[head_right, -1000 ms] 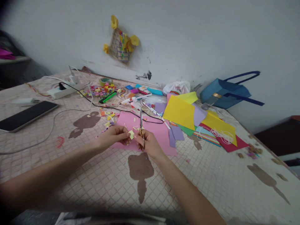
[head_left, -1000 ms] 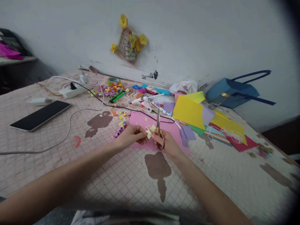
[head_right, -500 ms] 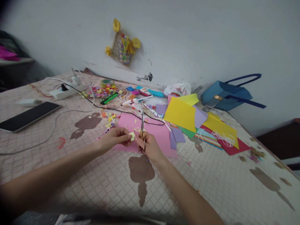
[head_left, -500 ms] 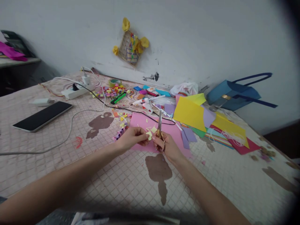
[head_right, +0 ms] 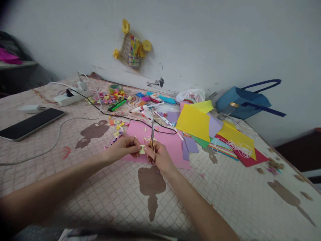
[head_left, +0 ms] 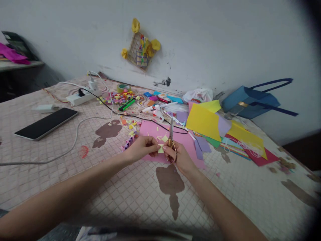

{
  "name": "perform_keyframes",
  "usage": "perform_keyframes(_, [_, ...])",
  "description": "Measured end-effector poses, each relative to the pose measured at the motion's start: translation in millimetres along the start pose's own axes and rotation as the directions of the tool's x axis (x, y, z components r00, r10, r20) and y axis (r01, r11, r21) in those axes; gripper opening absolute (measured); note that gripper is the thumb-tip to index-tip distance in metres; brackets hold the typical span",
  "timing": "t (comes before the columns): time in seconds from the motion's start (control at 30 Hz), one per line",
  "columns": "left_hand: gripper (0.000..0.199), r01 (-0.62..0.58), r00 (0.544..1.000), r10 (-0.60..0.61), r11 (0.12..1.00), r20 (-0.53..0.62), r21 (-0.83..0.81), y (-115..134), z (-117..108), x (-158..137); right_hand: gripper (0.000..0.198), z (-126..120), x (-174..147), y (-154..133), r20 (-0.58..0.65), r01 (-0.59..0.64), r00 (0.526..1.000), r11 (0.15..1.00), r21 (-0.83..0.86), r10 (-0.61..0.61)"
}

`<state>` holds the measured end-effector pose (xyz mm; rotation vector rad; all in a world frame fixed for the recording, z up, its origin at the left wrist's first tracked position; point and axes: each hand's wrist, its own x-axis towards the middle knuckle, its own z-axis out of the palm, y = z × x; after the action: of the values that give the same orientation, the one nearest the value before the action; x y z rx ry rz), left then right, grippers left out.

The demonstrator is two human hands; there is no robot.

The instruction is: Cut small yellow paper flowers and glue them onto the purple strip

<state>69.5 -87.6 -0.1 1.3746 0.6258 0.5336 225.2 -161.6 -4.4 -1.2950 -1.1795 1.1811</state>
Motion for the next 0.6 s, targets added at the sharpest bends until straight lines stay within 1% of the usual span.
perform_keyframes(0.07, [0.024, 0.004, 1.0, -0.005, 0.999, -0.019, -0.052, 1.0, 0.0, 0.0, 0.029, 0.9, -0.9, -1.8, 0.003, 0.005, 1.0, 1.0, -0.004, -0.005])
perform_keyframes(0.17, [0.024, -0.005, 0.995, -0.009, 0.99, -0.098, -0.14, 3.8, -0.9, 0.2, 0.035, 2.1, -3.0, -3.9, 0.051, 0.018, 0.999, 1.0, -0.023, -0.017])
perform_keyframes(0.27, [0.023, -0.047, 0.983, 0.01, 0.98, -0.185, -0.195, 7.1, -2.7, 0.6, 0.038, 3.1, -5.5, -3.7, 0.13, 0.035, 0.991, 0.996, -0.087, -0.024])
perform_keyframes(0.33, [0.022, -0.076, 0.974, 0.027, 0.974, -0.224, -0.213, 9.0, -3.9, 0.7, 0.038, 4.1, -7.1, -2.9, 0.153, 0.034, 0.988, 0.988, -0.153, -0.01])
perform_keyframes(0.43, [0.02, -0.117, 0.961, 0.05, 0.964, -0.271, -0.237, 11.2, -4.8, 0.2, 0.039, 5.7, -9.3, -2.6, 0.153, 0.04, 0.988, 0.964, -0.263, 0.001])
perform_keyframes(0.6, [0.018, -0.149, 0.949, 0.059, 0.949, -0.309, -0.277, 13.5, -4.8, -1.3, 0.041, 5.7, -10.5, -2.9, 0.13, 0.091, 0.991, 0.918, -0.386, -0.043])
